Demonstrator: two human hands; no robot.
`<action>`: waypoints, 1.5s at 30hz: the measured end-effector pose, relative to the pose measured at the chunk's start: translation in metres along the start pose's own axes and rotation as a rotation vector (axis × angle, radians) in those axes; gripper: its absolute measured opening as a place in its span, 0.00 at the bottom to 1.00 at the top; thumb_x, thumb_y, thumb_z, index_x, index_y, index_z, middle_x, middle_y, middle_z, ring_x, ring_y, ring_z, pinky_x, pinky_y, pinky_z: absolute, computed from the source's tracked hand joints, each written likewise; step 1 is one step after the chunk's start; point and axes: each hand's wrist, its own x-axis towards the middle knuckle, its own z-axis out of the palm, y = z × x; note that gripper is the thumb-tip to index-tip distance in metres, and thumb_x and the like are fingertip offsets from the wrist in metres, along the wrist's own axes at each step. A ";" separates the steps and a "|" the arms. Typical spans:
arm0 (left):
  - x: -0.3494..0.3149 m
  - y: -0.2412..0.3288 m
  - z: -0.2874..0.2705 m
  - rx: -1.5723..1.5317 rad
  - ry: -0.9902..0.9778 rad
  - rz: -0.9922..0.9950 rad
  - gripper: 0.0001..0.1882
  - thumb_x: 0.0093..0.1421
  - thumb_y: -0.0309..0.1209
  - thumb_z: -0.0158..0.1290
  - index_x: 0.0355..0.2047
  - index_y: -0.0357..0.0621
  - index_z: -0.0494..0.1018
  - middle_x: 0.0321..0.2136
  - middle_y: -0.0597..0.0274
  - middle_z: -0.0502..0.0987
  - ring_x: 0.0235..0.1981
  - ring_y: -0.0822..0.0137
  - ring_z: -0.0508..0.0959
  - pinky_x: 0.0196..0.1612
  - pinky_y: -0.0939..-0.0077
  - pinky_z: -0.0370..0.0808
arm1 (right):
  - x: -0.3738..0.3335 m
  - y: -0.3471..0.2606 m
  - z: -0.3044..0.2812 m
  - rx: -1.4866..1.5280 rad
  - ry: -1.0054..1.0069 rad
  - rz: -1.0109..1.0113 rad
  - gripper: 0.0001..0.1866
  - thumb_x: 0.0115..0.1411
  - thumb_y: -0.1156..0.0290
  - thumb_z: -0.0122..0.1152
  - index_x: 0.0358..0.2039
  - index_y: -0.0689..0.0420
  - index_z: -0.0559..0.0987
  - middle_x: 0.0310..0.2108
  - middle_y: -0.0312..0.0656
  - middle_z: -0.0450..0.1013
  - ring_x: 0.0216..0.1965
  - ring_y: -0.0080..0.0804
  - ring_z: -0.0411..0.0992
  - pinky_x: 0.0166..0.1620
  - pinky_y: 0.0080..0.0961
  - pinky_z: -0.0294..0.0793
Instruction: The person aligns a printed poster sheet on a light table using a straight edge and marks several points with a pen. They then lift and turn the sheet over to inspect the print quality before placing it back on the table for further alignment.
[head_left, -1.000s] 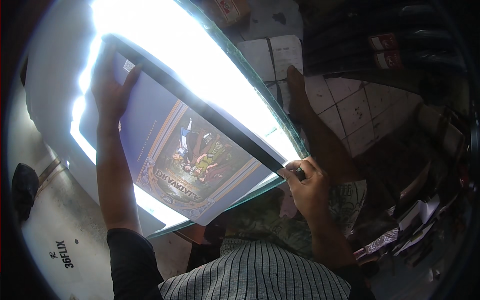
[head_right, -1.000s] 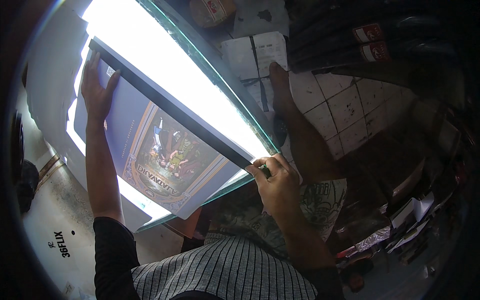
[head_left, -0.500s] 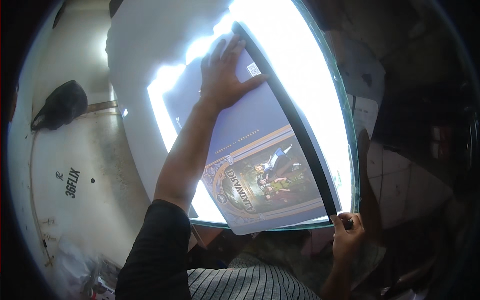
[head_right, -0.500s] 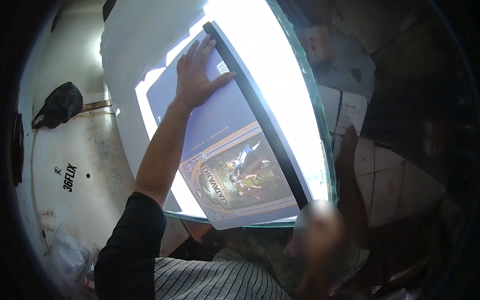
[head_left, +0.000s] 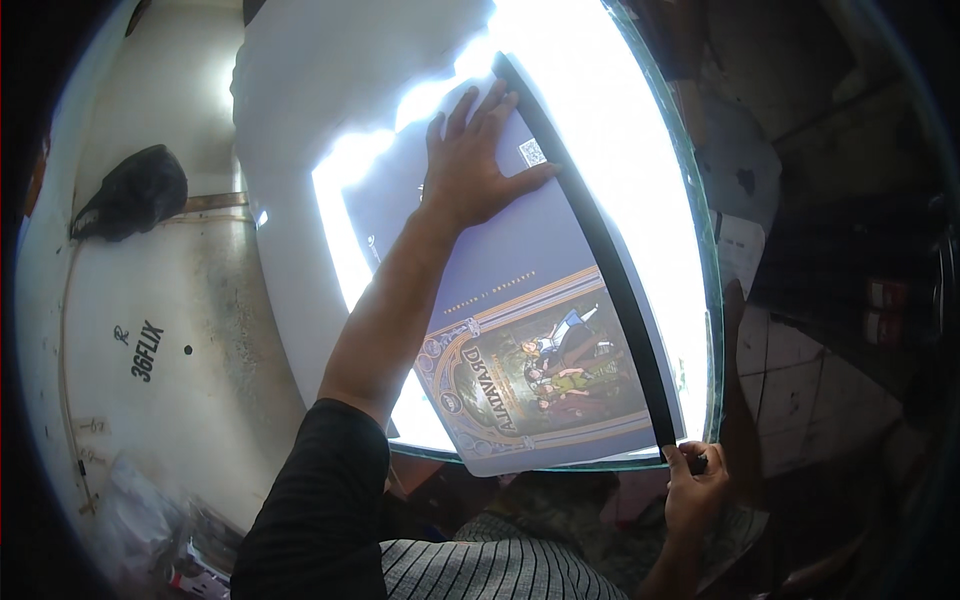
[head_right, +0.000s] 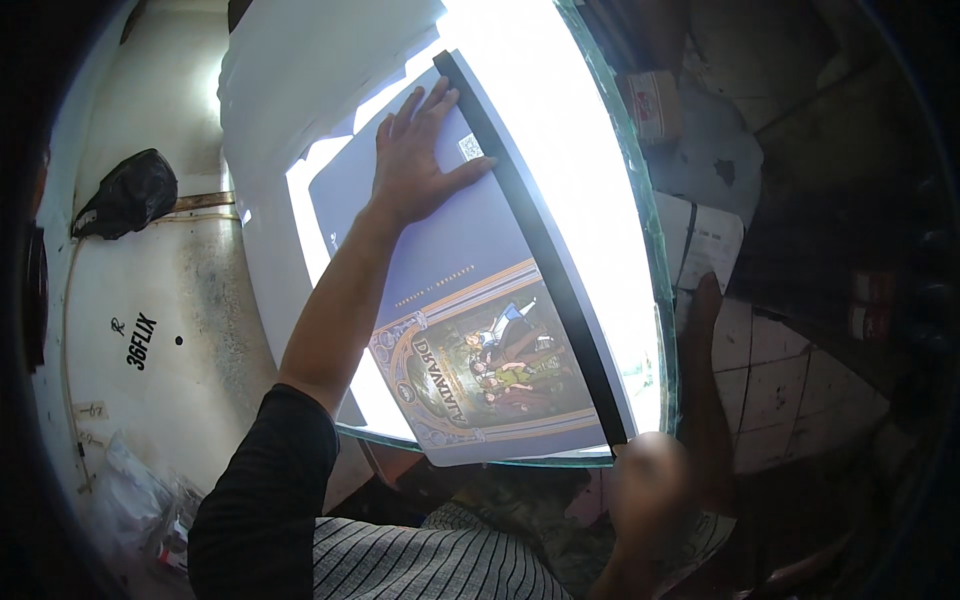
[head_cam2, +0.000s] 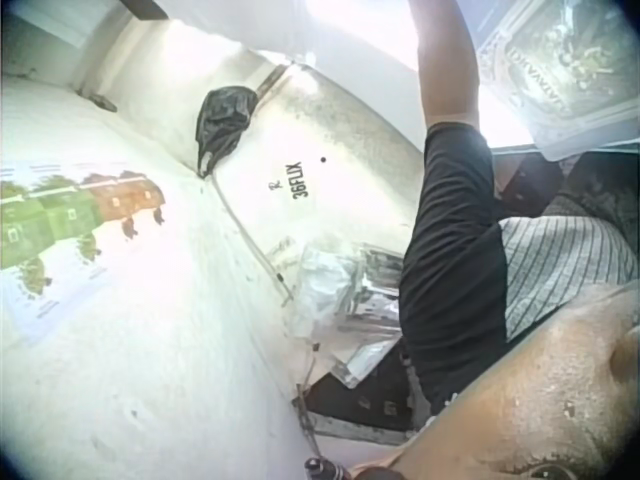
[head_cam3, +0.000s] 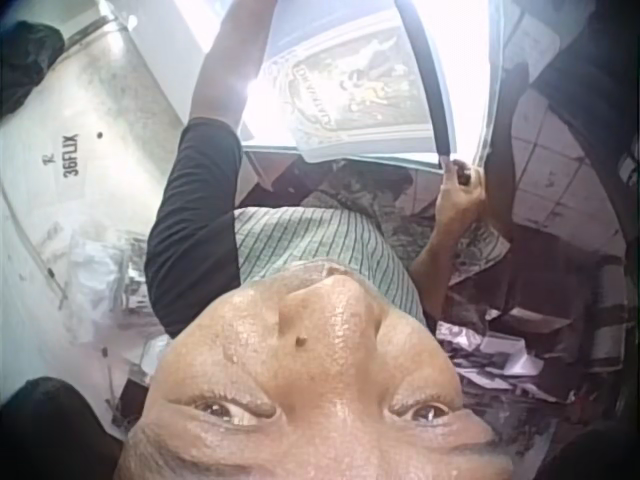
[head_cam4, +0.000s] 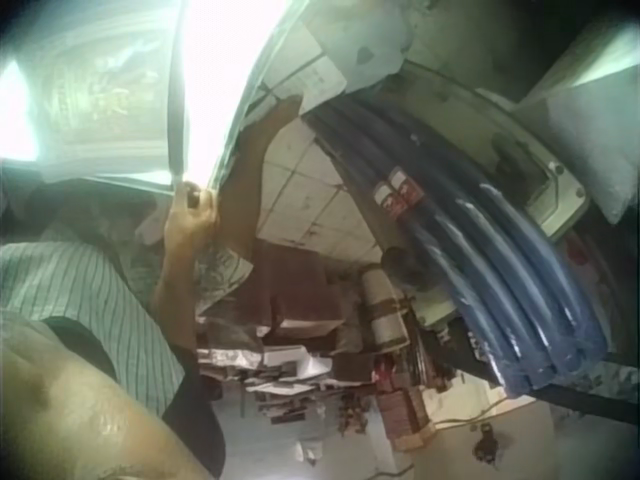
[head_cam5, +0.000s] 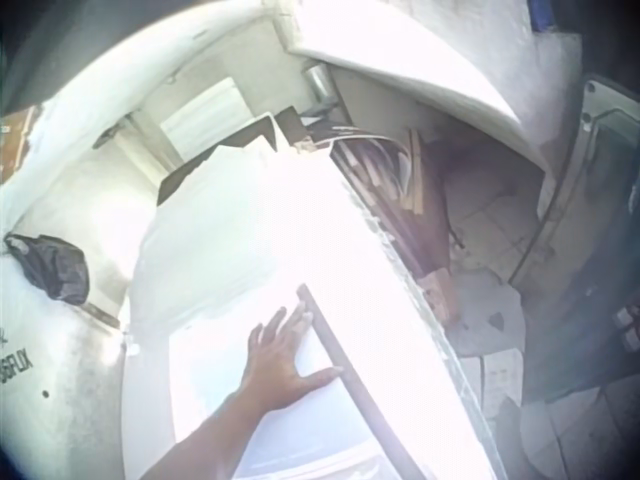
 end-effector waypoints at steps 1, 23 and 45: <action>0.000 0.000 0.000 0.002 0.002 -0.001 0.51 0.52 0.67 0.56 0.68 0.47 0.61 0.71 0.54 0.57 0.74 0.49 0.50 0.70 0.40 0.42 | 0.000 -0.001 0.000 0.009 0.001 0.001 0.10 0.52 0.77 0.74 0.28 0.65 0.78 0.29 0.43 0.73 0.31 0.34 0.74 0.37 0.31 0.73; 0.034 0.044 -0.077 -0.032 -0.650 -0.311 0.72 0.39 0.70 0.65 0.73 0.41 0.45 0.75 0.54 0.40 0.75 0.50 0.38 0.72 0.33 0.41 | 0.055 -0.170 -0.090 1.083 -0.333 -0.531 0.28 0.70 0.41 0.47 0.45 0.57 0.75 0.34 0.39 0.71 0.34 0.28 0.69 0.39 0.26 0.67; 0.036 0.041 -0.071 -0.129 -0.649 -0.348 0.72 0.40 0.68 0.67 0.75 0.51 0.38 0.76 0.61 0.37 0.76 0.54 0.36 0.72 0.35 0.46 | 0.219 -0.370 0.152 0.365 -0.226 -1.059 0.11 0.59 0.67 0.71 0.32 0.61 0.78 0.27 0.40 0.80 0.30 0.26 0.81 0.34 0.21 0.76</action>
